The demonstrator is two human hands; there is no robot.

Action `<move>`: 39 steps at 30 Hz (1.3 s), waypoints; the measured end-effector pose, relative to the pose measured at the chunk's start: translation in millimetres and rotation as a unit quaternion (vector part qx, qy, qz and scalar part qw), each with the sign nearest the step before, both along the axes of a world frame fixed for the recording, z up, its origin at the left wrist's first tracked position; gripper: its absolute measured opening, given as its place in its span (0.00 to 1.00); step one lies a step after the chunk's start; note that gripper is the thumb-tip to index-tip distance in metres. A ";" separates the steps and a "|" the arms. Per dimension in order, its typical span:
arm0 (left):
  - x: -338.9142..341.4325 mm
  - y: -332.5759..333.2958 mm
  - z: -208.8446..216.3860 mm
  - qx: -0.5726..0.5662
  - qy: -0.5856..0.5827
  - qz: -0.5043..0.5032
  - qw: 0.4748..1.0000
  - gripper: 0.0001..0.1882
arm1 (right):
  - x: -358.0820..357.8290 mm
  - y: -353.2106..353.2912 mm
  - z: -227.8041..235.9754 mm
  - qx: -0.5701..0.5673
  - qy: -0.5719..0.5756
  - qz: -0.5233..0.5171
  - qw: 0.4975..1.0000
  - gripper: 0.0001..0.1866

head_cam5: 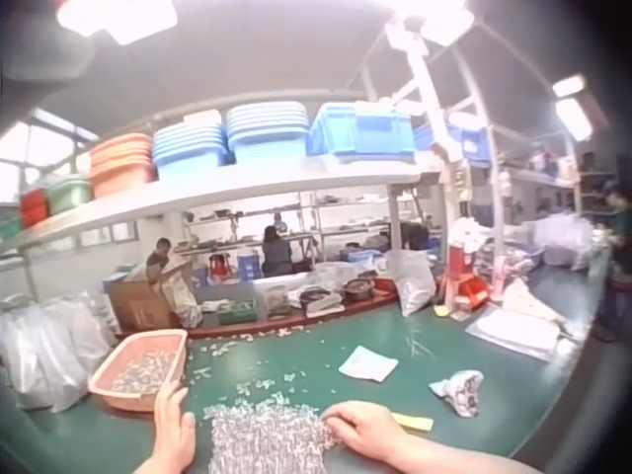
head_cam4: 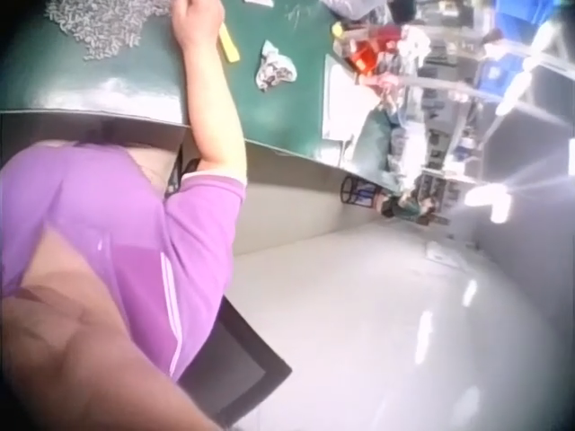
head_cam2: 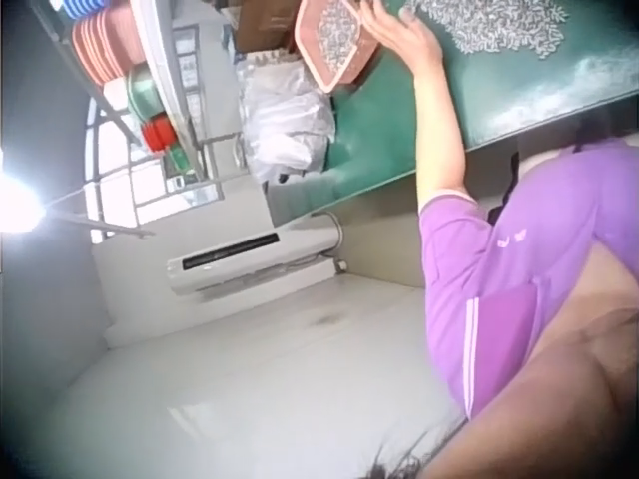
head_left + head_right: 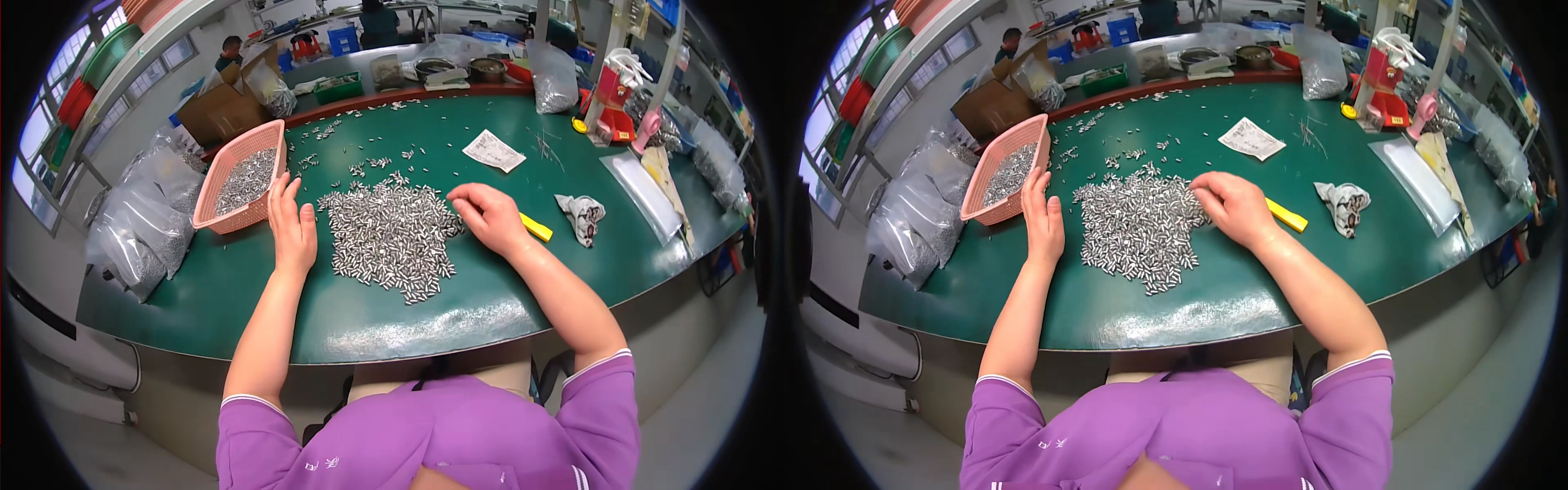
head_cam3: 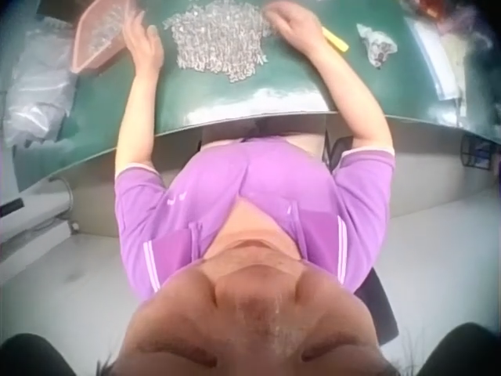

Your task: Sorting or inspecting small silver components on a green workbench by hand.

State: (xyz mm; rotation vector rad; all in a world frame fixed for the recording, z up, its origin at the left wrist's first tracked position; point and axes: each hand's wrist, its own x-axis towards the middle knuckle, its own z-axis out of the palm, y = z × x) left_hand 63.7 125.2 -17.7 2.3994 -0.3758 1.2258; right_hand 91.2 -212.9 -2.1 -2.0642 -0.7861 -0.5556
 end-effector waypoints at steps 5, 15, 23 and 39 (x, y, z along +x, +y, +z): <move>-2.5 -3.8 1.9 -0.017 0.011 -0.020 1.000 0.25 | 9.7 -14.7 1.5 -0.030 0.044 -0.066 0.996 0.09; -11.6 -14.3 11.3 -0.034 0.005 -0.073 0.997 0.25 | -0.8 -26.1 20.4 -0.167 0.177 0.026 0.970 0.08; -21.2 -78.6 45.1 -0.018 0.059 -0.209 0.976 0.18 | -4.0 -26.3 15.2 -0.252 0.113 0.028 0.961 0.06; -25.1 -116.5 27.7 -0.279 0.344 -0.378 0.813 0.10 | -7.7 -20.5 22.6 -0.288 0.142 0.028 0.947 0.06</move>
